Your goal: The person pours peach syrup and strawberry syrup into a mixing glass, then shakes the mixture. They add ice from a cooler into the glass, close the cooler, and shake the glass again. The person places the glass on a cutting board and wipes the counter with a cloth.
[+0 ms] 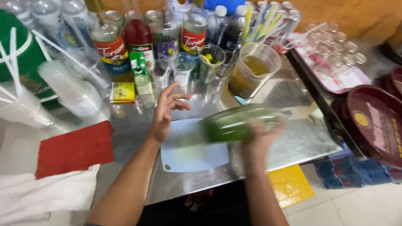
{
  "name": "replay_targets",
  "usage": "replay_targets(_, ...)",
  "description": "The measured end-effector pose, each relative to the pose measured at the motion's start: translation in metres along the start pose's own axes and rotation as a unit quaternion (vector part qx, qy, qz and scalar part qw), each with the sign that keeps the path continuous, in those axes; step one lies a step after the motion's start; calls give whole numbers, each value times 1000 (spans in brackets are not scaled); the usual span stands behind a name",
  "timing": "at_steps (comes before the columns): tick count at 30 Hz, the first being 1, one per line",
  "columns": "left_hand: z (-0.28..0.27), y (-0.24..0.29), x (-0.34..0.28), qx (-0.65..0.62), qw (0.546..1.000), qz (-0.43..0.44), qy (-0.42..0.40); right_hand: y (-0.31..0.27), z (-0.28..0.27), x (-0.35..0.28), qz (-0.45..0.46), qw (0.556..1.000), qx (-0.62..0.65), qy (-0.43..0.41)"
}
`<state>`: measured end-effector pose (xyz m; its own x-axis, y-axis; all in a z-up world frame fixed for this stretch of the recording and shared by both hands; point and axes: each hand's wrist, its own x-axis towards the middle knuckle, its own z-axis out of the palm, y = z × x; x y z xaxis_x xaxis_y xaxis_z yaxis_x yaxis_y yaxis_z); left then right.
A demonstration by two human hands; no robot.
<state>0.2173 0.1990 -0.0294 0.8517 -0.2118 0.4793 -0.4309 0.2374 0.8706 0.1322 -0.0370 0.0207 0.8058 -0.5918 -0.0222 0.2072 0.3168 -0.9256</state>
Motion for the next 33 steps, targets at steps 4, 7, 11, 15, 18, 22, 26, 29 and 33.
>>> replay_targets(4, -1, -5, -5, -3, 1000, -3, -6, 10, -13, 28, -5, 976, 168, 138)
replay_targets(7, 1, 12, 7, 17, 1000, 10, 0, 12, 1, -3, 33, 993, 117, 0)
replay_targets(11, 3, 14, -5, 14, 1000, -23, -16, -3, -48, 35, -93, 972, 188, -105)
replay_targets(15, 3, -3, -2, -21, 1000, -12, -9, -23, 4, -9, 10, 948, 284, 142)
replay_targets(18, 6, 2, -1, -8, 1000, -16, -16, -3, -33, -3, -41, 997, 60, 40)
replay_targets(22, 9, 3, -8, 11, 999, -19, -24, 0, -56, 45, -15, 949, 250, 190)
replay_targets(26, 14, 14, -4, 38, 998, -20, -38, 17, -38, -2, -33, 998, 46, 14)
replay_targets(29, 13, 15, -6, 33, 999, -14, -35, 23, -46, 21, 6, 987, 131, 93)
replay_targets(33, 14, 16, -3, 39, 999, -5, -31, 16, -45, 33, 53, 946, 246, 203)
